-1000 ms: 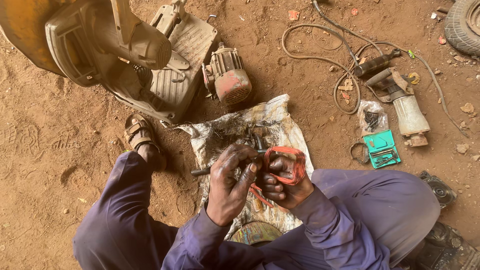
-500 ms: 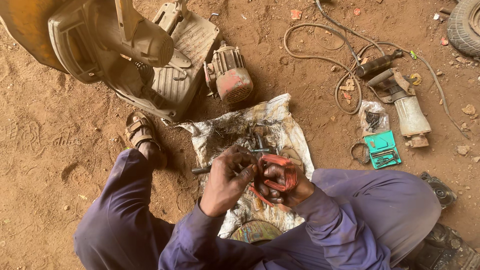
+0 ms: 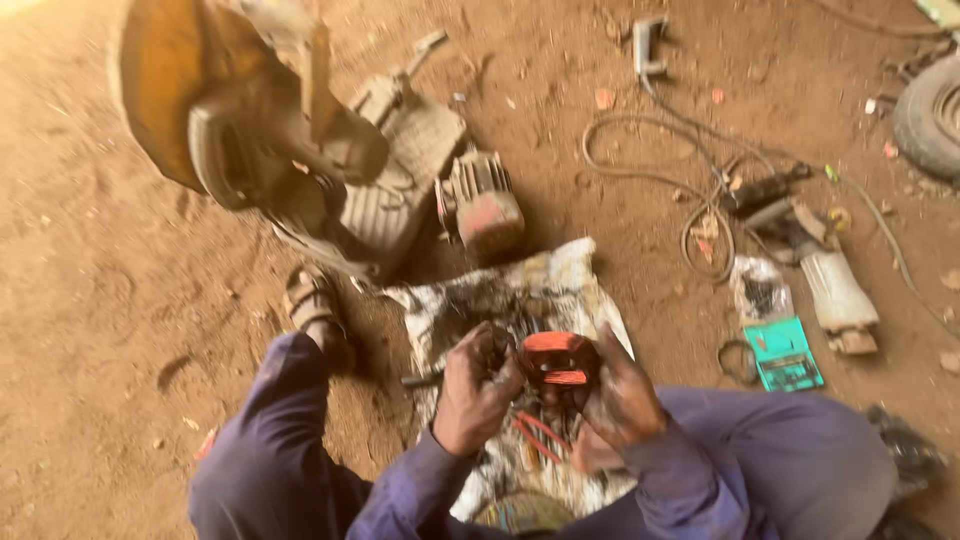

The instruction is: The person sits on the ground and uses pliers and a screwdriver to strip, twist, and secure copper wires on a small electrical component. The person repeatedly adjusts the wires and uses the tools to manipulate the connections.

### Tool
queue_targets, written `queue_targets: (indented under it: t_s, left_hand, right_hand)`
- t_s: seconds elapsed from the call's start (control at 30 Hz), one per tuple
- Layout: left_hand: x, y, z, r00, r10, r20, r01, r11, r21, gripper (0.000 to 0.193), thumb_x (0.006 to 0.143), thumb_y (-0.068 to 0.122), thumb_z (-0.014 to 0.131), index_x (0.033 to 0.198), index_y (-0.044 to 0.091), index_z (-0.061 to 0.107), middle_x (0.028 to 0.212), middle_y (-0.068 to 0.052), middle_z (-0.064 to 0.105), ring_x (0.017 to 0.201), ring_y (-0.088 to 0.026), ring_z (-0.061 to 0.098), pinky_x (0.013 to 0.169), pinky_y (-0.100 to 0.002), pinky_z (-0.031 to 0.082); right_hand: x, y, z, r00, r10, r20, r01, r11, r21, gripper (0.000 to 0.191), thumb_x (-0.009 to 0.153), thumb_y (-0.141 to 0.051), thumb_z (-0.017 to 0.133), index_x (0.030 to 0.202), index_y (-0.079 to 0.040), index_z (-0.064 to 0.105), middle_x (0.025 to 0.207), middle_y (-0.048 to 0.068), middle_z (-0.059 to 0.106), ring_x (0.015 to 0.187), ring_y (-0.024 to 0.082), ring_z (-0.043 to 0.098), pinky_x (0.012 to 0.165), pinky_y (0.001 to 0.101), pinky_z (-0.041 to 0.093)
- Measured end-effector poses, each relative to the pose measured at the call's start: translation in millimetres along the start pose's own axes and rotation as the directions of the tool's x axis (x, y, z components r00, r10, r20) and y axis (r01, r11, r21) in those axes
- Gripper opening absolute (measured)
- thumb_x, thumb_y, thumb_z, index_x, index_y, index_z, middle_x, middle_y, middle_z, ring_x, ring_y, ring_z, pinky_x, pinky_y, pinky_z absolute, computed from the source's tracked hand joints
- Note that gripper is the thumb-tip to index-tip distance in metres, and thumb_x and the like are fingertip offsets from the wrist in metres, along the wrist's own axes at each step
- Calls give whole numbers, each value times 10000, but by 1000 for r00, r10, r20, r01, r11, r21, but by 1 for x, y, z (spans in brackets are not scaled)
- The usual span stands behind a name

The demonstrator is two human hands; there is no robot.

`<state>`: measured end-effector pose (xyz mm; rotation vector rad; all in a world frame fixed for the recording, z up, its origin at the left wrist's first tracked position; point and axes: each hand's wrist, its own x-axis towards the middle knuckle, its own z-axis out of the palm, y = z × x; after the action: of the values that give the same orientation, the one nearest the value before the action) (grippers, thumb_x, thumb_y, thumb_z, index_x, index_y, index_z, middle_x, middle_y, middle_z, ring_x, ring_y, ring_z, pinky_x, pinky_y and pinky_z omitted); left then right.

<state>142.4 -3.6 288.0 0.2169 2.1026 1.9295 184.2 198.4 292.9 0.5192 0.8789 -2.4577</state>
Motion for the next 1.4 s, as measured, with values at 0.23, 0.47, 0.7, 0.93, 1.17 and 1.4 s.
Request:
queue_targets:
  t_s: [0.23,0.47,0.7,0.93,1.17,1.4]
  left_hand:
    - [-4,3,3,993,-112,25,115,946,-303,144,872,18,546,751,78,595,728,-42,593,591,-118,520,511,-301,457]
    - [-9,-13,3,999,-47,3,47,979,-197,153,882,26,572,738,73,599,672,-39,600,577,-111,477,513,-264,398]
    - [0,-36,3,993,-120,-1,119,986,-117,175,915,100,572,753,98,638,666,-49,654,527,-125,520,482,-298,442]
    - [-15,-19,-12,974,-22,224,126,878,-462,103,993,92,654,917,22,664,874,-63,655,765,-128,603,691,-278,548]
    - [-10,7,0,983,123,137,-46,885,-464,129,1014,43,596,976,2,712,967,-85,691,776,-135,652,656,-289,590]
    - [-17,20,5,983,165,79,-126,924,-361,108,944,-60,646,1042,-26,673,1021,-103,712,891,-139,705,745,-272,592]
  right_hand:
    - [3,17,-1,904,-417,93,379,680,-627,656,1017,-555,529,1180,52,717,737,109,727,531,136,646,489,282,528]
    - [3,-1,-10,823,-434,366,563,538,-628,631,1063,-545,526,1203,52,676,945,114,783,704,132,700,623,275,575]
    - [0,2,-12,895,-327,304,446,664,-600,587,992,-511,527,1128,39,684,858,139,770,573,146,692,455,296,540]
    - [3,-7,-8,892,-435,122,447,889,-100,491,1027,-493,456,1045,-25,604,777,105,671,529,165,607,478,329,526]
    - [-6,-9,-9,958,-279,73,282,959,-40,481,1070,-560,429,1033,-104,578,747,114,677,388,114,463,344,244,387]
    - [-3,-4,-10,992,-123,-18,123,991,44,523,1025,-603,434,1025,-103,586,728,108,680,330,124,444,283,242,333]
